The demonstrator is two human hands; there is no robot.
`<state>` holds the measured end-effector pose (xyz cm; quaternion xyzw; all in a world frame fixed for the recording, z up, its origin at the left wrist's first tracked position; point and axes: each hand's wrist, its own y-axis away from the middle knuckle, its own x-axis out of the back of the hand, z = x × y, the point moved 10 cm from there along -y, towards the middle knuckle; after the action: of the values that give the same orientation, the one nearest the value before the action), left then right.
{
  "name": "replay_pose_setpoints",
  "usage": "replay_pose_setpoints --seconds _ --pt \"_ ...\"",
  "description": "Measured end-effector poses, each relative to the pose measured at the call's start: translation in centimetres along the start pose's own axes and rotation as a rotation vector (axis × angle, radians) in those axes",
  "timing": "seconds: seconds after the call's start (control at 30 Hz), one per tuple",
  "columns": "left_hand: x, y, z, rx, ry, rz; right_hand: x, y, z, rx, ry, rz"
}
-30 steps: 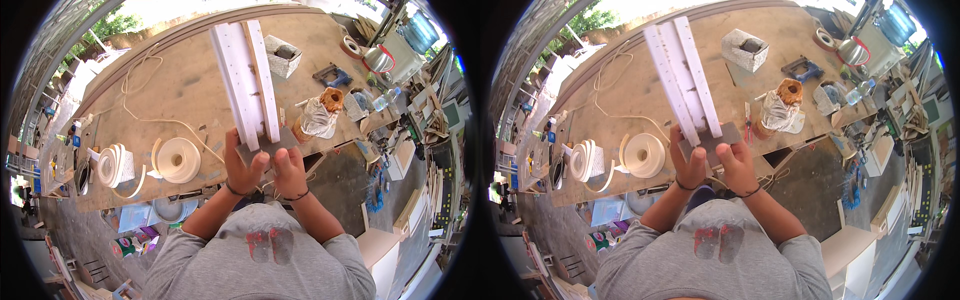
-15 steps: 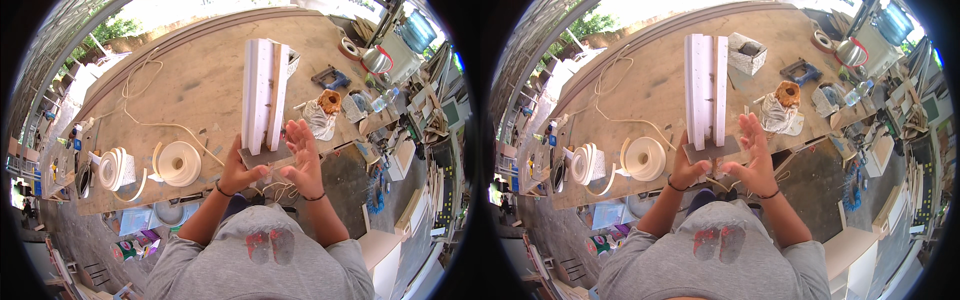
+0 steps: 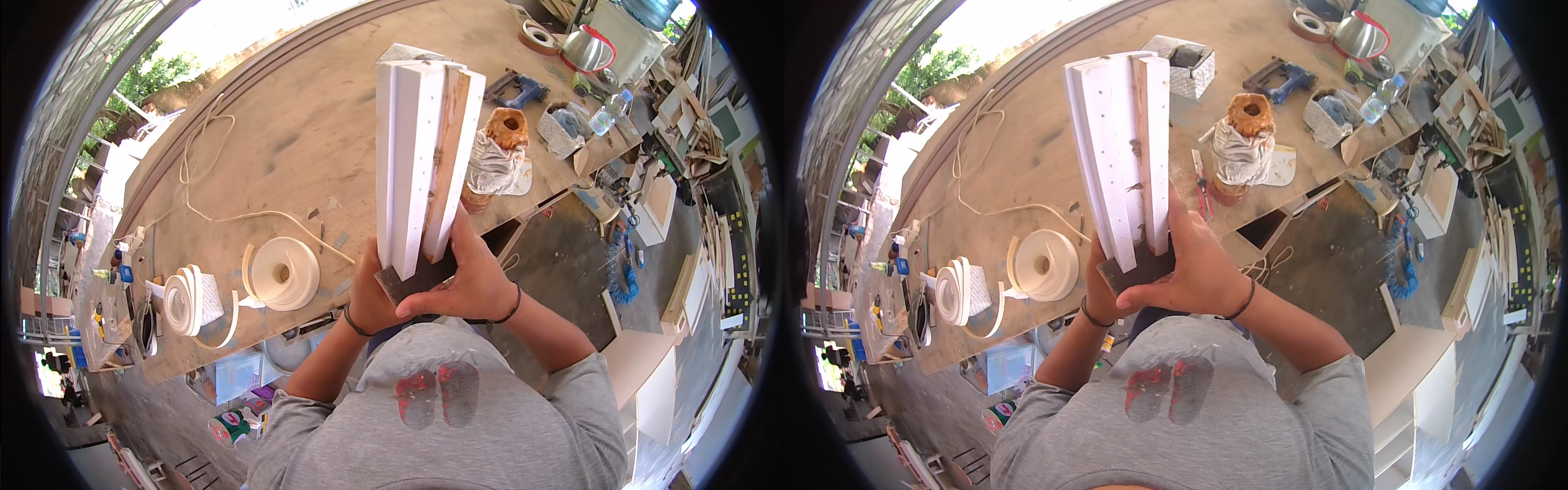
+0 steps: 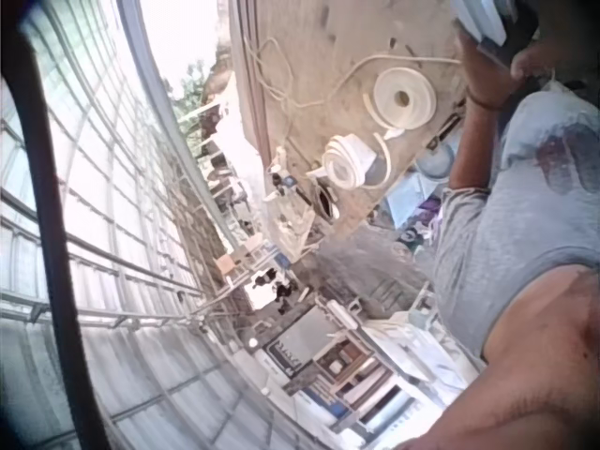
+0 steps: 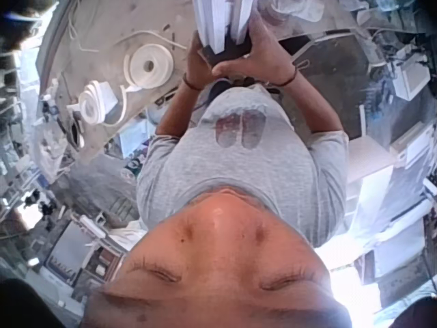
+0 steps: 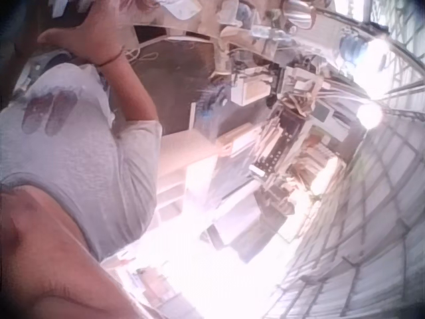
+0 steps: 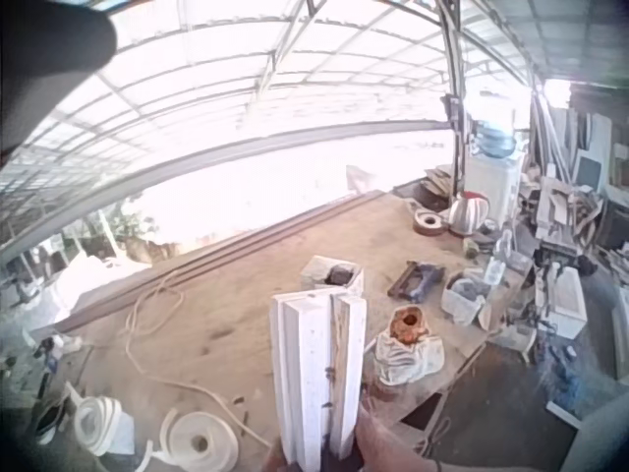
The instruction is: The person assembles small white wooden strips by applying adhesive and joining them together. They handle the pieces, apply glue, and press the components to form a small structure.
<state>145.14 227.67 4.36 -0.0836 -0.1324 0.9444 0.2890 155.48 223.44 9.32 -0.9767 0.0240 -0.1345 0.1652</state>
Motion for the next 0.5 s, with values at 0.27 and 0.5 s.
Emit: replay_pose_setpoints --seconds 0.27,0.5 --pt "-0.5 1.1 -0.9 0.038 0.131 -0.018 0.3 0.4 0.6 0.002 0.209 0.015" --pt "-0.8 0.0 -1.4 0.070 0.157 0.009 0.7 -0.9 0.5 -0.108 0.178 -0.033"
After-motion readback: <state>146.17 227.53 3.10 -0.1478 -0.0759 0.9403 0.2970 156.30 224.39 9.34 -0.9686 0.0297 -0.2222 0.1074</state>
